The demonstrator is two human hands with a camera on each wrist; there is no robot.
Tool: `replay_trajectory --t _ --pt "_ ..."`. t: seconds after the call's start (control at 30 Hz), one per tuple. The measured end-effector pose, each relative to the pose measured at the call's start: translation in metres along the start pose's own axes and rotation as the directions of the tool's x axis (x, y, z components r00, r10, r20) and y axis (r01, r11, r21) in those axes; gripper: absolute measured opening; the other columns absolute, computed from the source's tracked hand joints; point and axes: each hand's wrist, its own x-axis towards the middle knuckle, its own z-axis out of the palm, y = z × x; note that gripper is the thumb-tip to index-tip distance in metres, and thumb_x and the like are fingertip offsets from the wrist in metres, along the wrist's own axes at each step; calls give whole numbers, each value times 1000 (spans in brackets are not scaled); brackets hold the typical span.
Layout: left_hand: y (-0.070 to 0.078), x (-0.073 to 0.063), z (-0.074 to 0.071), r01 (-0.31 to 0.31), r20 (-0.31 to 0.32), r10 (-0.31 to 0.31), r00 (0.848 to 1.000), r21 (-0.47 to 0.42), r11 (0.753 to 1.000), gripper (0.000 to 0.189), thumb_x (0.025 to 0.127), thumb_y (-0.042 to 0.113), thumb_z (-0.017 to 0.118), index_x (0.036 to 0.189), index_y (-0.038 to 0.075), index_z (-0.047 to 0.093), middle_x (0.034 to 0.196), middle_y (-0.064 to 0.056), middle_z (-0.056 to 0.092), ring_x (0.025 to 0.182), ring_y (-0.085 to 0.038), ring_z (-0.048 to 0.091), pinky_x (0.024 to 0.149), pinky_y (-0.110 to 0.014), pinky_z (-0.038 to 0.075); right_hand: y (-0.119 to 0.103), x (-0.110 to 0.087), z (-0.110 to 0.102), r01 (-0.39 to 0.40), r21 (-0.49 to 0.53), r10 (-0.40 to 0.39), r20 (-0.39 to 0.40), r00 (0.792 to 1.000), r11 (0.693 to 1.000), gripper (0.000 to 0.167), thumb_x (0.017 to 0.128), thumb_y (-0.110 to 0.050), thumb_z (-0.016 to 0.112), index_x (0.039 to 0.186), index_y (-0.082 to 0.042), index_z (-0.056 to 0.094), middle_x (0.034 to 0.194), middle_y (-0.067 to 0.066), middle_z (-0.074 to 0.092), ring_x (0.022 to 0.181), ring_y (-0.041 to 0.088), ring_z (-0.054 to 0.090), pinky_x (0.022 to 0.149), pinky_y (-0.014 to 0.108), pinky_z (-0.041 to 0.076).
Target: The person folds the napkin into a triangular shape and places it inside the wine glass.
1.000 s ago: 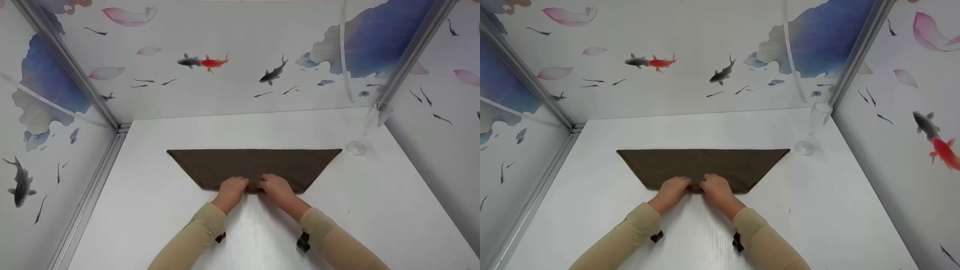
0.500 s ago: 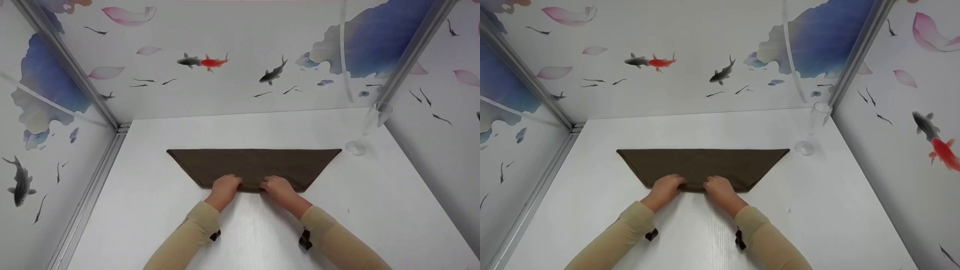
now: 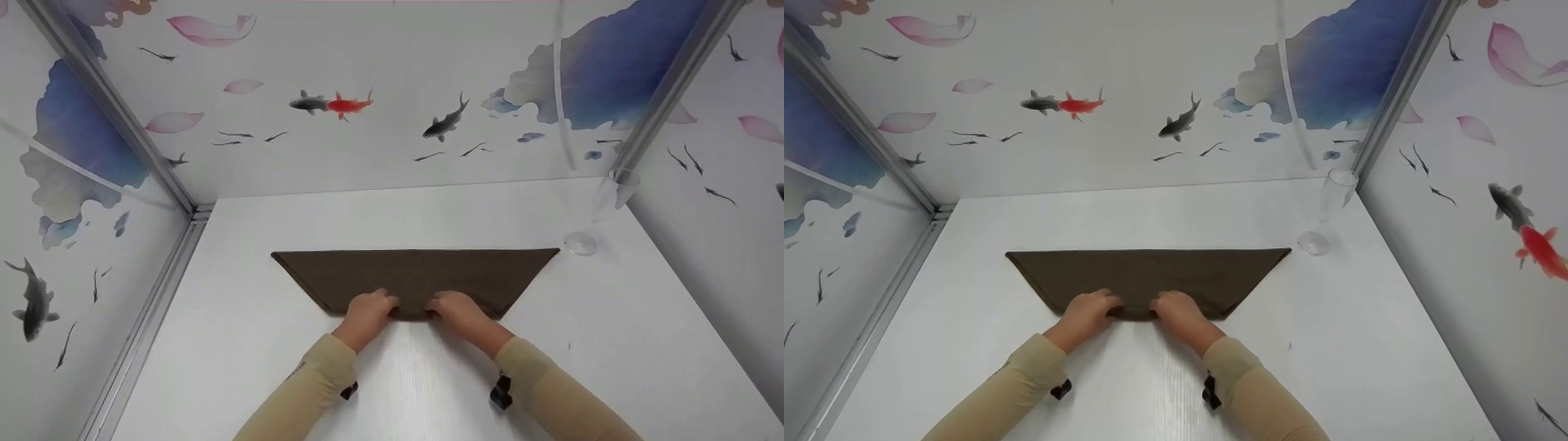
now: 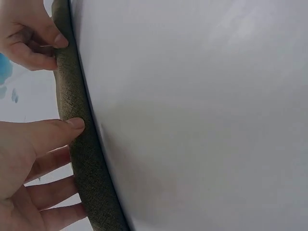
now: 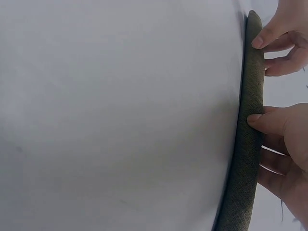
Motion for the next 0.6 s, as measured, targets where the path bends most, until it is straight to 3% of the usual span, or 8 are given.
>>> replay_trajectory --t 0.23,0.4,0.5,0.6 --pt "10 4 9 -71 -45 76 996 106 992 6 87 20 76 92 17 76 85 -3 61 75 -19 60 61 -32 53 1 3 0 -9 65 7 19 1000 998 12 89 0 67 97 -6 73 93 6 69 91 23 65 78 37 53" --pt "14 11 11 -67 -3 68 998 144 987 2 88 15 74 86 15 76 80 -3 62 72 -18 60 61 -30 54 1 5 1 -54 67 52 26 998 996 14 88 1 68 99 -3 73 98 9 68 95 26 64 81 39 52" --pt "15 14 12 -75 15 74 997 167 983 8 86 9 74 81 14 74 76 -3 62 70 -18 61 61 -29 53 0 3 3 -59 16 59 3 998 998 14 88 0 68 101 -4 73 98 10 64 95 27 62 82 39 51" --pt "15 15 12 -75 18 73 997 163 984 11 84 4 74 79 14 74 74 -2 62 69 -18 62 61 -29 53 -1 1 6 -10 -54 7 -71 997 998 15 88 -2 70 101 -6 73 94 8 60 87 25 60 78 37 51"
